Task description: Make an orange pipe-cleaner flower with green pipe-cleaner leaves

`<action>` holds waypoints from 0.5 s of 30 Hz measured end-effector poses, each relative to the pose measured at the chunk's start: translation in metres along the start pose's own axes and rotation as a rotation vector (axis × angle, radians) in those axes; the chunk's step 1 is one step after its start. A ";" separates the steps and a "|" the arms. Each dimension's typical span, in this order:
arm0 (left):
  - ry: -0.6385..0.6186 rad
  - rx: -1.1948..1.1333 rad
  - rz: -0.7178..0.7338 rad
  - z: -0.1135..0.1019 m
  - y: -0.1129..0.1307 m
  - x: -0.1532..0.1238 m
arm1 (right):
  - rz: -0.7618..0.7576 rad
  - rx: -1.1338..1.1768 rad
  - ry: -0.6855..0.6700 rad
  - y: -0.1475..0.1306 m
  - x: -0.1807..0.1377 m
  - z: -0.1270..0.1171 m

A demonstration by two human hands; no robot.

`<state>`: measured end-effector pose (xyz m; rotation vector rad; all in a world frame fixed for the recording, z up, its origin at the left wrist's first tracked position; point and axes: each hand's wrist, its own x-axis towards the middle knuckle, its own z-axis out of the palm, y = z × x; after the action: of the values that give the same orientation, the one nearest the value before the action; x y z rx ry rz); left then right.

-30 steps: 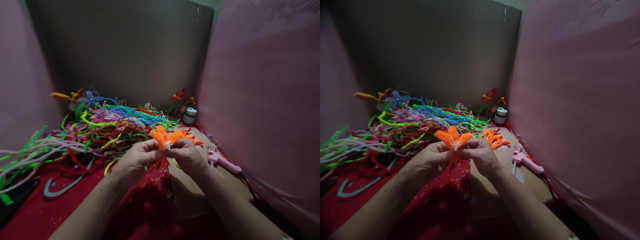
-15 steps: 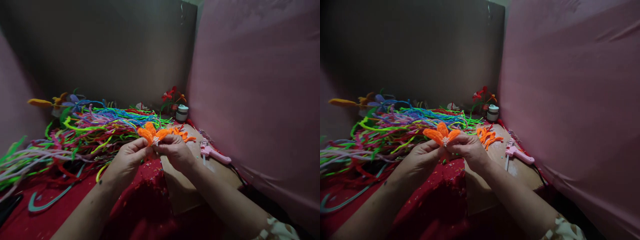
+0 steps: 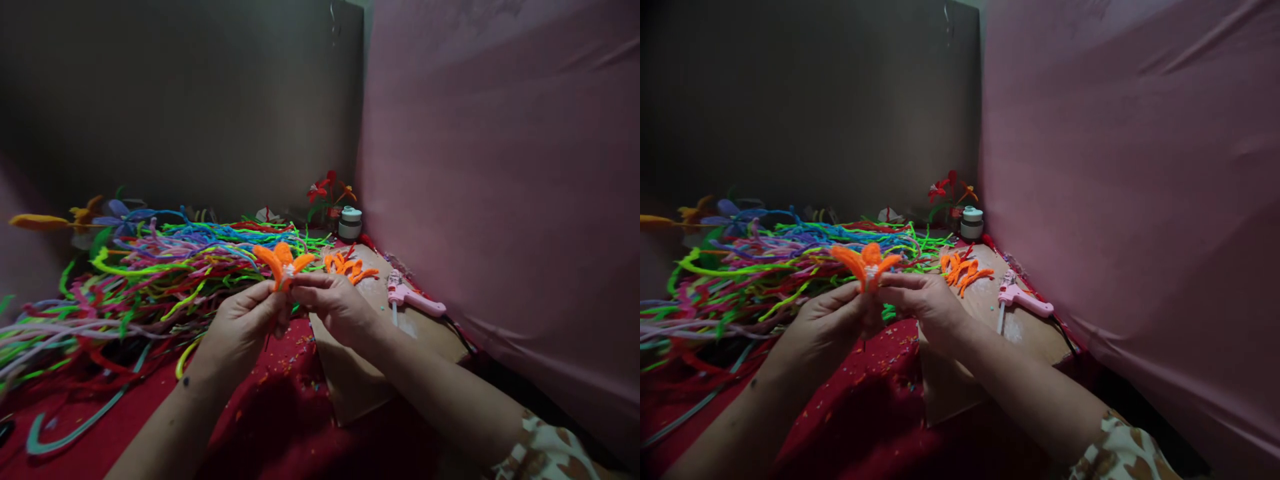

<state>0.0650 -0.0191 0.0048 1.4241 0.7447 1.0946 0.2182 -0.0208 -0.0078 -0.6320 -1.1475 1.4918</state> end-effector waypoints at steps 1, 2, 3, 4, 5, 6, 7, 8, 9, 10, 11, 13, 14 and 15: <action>0.029 -0.060 0.006 -0.001 0.001 0.000 | 0.017 -0.006 0.027 -0.004 0.001 -0.006; 0.059 -0.116 0.013 -0.002 0.002 0.001 | 0.023 -0.034 0.075 -0.011 0.002 -0.013; 0.087 -0.166 0.021 -0.004 0.003 0.001 | 0.004 -0.090 0.120 -0.018 0.004 -0.023; 0.112 -0.208 0.029 -0.005 0.004 0.002 | -0.042 -0.174 0.170 -0.028 0.006 -0.035; 0.140 -0.246 0.036 -0.006 0.004 0.003 | -0.095 -0.269 0.230 -0.038 0.010 -0.047; 0.165 -0.278 0.043 -0.007 0.004 0.003 | -0.133 -0.388 0.280 -0.048 0.014 -0.059; 0.187 -0.301 0.045 -0.007 0.005 0.004 | -0.187 -0.532 0.358 -0.058 0.020 -0.071; 0.205 -0.316 0.037 -0.006 0.005 0.005 | -0.194 -0.731 0.395 -0.066 0.026 -0.082; 0.221 -0.325 0.027 -0.005 0.005 0.005 | -0.163 -0.963 0.433 -0.072 0.032 -0.092; 0.231 -0.328 0.017 -0.004 0.005 0.005 | -0.084 -1.236 0.425 -0.076 0.038 -0.101; 0.234 -0.326 0.009 -0.004 0.005 0.005 | 0.043 -1.492 0.377 -0.078 0.044 -0.108; 0.228 -0.322 0.002 -0.002 0.004 0.006 | 0.161 -1.635 0.329 -0.076 0.055 -0.118; 0.226 -0.322 -0.002 -0.003 0.004 0.006 | 0.207 -1.679 0.315 -0.073 0.058 -0.121; 0.228 -0.322 -0.007 -0.003 0.003 0.006 | 0.240 -1.702 0.312 -0.068 0.061 -0.124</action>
<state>0.0640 -0.0129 0.0089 1.0351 0.6950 1.3213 0.3387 0.0721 0.0173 -2.0565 -1.9460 0.1823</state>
